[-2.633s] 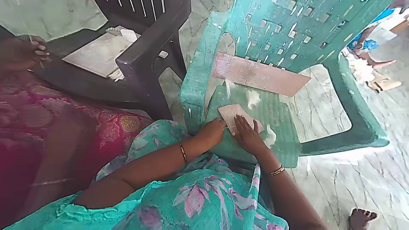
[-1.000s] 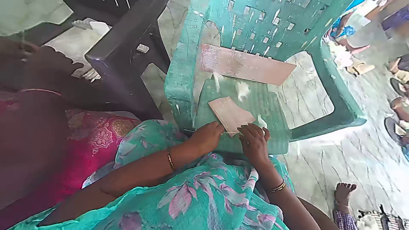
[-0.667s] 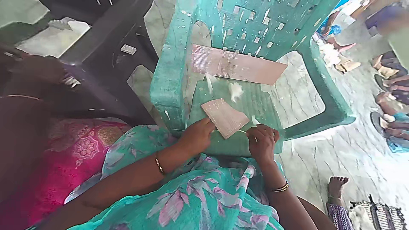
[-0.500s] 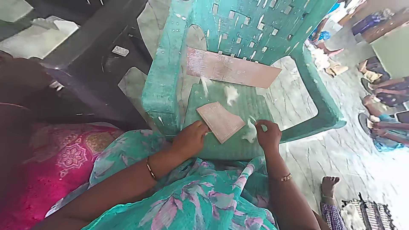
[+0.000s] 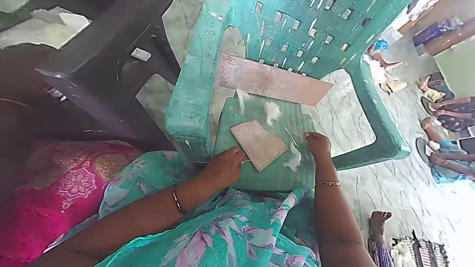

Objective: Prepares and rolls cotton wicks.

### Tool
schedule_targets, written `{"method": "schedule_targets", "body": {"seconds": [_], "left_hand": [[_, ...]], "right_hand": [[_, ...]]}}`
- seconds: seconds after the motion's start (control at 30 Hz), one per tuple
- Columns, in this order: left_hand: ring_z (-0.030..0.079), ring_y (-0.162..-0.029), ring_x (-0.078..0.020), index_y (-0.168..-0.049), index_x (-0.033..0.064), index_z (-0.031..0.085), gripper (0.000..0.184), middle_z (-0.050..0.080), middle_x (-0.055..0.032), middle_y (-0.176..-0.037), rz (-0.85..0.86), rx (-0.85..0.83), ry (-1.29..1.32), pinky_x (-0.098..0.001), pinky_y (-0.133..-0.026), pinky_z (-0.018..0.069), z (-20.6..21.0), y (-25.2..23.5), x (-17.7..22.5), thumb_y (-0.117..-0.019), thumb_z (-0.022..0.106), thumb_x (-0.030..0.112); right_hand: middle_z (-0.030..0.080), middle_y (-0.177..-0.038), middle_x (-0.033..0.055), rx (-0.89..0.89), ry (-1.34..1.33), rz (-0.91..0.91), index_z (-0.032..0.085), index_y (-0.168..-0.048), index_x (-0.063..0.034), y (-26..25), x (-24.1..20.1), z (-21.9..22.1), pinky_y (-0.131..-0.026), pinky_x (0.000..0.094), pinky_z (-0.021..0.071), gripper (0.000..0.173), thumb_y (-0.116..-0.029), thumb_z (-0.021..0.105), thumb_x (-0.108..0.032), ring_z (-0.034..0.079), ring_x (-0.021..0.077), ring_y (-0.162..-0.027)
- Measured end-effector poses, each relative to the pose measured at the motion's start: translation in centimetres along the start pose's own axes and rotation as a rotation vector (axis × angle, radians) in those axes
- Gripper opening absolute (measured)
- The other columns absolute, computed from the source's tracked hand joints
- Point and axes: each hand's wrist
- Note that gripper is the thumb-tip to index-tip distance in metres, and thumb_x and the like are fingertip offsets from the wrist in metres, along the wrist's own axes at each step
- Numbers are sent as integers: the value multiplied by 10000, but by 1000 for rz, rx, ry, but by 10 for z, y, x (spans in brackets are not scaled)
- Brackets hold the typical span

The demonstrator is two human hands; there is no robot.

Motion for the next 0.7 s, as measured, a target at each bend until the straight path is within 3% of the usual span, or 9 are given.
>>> {"method": "schedule_targets", "body": {"seconds": [0.17,0.27,0.37,0.47,0.57,0.63,0.7], "left_hand": [[667,-1070,-331,-1170,-12,688,275,655,-184,-1155,9,36,-3,-508,-944,543,2,-1,0,-1076,478,140],[670,-1048,-327,-1156,-7,690,262,657,-180,-1128,3,58,-19,-504,-921,552,3,-2,1,-1074,488,138],[664,-1068,-323,-1180,-1,686,274,654,-175,-1150,-9,51,-19,-502,-937,544,3,0,3,-1080,478,146],[666,-1077,-324,-1178,-12,682,273,654,-184,-1171,3,86,15,-502,-947,544,6,3,2,-1079,484,147],[659,-1071,-312,-1176,-18,677,269,651,-188,-1182,-27,119,109,-488,-962,534,5,6,3,-1076,500,158],[661,-1036,-304,-1152,-29,678,257,660,-192,-1146,-39,156,170,-473,-942,540,3,8,4,-1062,541,170],[663,-1010,-287,-1149,-40,678,261,670,-186,-1121,-54,195,223,-459,-925,543,-1,9,6,-1037,595,180]], "right_hand": [[717,-1126,209,39,-57,-65,743,-1148,-36,46,6,-8,-973,617,467,268,-1032,623,-244,660,381,-1096],[720,-1132,196,-29,19,-31,758,-1138,-67,64,5,-7,-968,660,455,288,-999,666,-302,656,396,-1105],[726,-1141,164,-123,76,28,753,-1183,-96,71,2,0,-1023,700,369,364,-973,694,-388,629,393,-1144],[723,-1127,184,-151,85,44,746,-1160,-75,73,1,4,-1008,694,395,326,-984,681,-341,634,400,-1141],[713,-994,158,-83,-170,35,719,-1097,-21,76,-2,4,-880,541,502,255,-991,690,-251,661,286,-951],[668,-920,81,-78,-492,48,689,-1051,-20,82,-7,5,-785,386,498,175,-982,697,-180,606,156,-842],[651,-905,37,-155,-815,81,653,-1025,-44,91,-19,4,-758,327,511,71,-989,660,-105,606,121,-827]]}}
Point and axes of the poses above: each hand's wrist, its own y-axis away from the middle knuckle, its own z-axis out of the palm, x = y × z
